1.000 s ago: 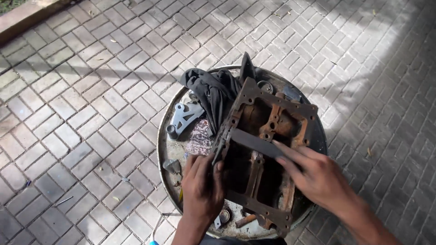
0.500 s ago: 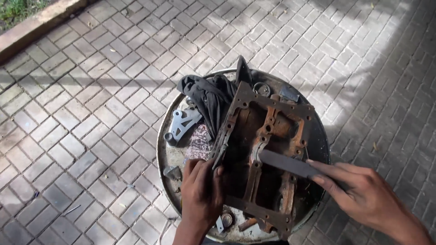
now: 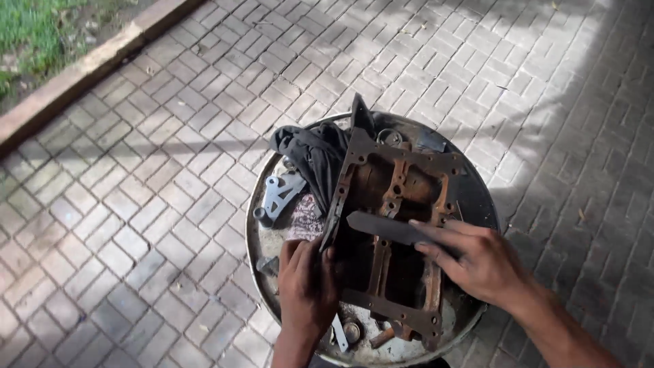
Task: The person scrapes and scrubs a rusty metal engine part resting on a barrel. They use a metal scraper to remove surface rust and then a sanding block to smooth the surface. The part remains on the barrel throughout the clip.
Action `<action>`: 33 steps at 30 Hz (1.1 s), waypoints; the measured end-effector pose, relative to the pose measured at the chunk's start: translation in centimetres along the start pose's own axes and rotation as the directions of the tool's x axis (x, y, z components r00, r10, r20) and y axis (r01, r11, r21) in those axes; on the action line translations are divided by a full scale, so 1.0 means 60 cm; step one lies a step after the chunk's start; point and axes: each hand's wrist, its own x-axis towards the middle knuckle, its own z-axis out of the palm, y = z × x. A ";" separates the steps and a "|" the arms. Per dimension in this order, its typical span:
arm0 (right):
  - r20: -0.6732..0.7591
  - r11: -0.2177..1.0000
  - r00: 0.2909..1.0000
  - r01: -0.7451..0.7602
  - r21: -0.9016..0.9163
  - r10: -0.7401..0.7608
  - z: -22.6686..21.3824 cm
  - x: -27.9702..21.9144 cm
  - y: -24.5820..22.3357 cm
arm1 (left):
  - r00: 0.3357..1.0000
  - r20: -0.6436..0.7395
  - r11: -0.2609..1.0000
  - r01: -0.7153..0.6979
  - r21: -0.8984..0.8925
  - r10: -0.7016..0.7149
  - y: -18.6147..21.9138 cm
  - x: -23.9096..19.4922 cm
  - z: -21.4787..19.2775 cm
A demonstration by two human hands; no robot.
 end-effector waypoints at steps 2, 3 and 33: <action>0.011 0.994 0.994 0.105 -0.008 -0.105 0.036 -0.009 0.050 | 0.999 -0.038 1.000 0.019 0.019 -0.018 -0.005 -0.001 0.003; -0.011 0.996 0.996 0.090 -0.014 -0.090 0.006 -0.019 0.060 | 1.000 -0.028 1.000 -0.005 0.009 0.005 -0.007 0.010 0.005; -0.130 0.936 0.972 -0.144 0.323 0.194 -0.027 -0.023 0.036 | 0.999 -0.033 0.999 0.018 0.050 -0.017 -0.017 -0.008 0.018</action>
